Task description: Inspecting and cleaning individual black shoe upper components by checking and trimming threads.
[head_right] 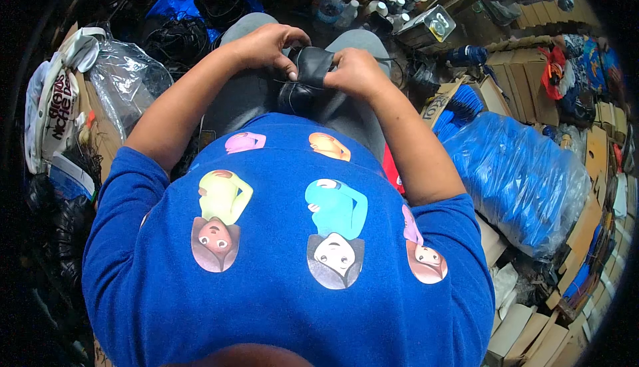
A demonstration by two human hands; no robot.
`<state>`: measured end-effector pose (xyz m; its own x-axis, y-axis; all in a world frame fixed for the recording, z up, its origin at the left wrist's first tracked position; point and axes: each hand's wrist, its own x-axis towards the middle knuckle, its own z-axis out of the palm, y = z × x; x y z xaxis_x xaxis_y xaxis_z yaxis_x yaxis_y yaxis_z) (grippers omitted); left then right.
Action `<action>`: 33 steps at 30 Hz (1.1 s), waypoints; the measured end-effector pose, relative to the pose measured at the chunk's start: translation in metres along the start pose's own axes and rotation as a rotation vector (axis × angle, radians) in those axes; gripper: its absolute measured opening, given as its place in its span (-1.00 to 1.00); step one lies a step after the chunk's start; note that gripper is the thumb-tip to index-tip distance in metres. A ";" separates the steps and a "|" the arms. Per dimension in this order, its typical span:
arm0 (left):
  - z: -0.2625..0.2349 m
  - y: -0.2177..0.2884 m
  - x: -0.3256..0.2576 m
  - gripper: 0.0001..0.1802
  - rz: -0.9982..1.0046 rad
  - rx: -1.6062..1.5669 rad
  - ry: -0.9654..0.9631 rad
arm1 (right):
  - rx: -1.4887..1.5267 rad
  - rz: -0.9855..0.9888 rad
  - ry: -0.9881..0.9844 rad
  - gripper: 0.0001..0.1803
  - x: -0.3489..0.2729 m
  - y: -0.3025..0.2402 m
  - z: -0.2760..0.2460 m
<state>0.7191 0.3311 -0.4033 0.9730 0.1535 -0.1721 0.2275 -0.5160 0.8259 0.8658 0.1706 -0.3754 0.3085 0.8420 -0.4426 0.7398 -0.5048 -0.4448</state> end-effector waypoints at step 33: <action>-0.022 -0.020 -0.097 -0.71 -0.355 -1.091 0.346 | -0.023 -0.200 0.171 -0.68 -0.057 0.068 -0.015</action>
<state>0.6191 0.3449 -0.3915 0.7628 0.4476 -0.4668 0.1659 0.5623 0.8102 0.9073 0.0917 -0.3688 0.2500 0.9454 -0.2090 0.8089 -0.3225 -0.4915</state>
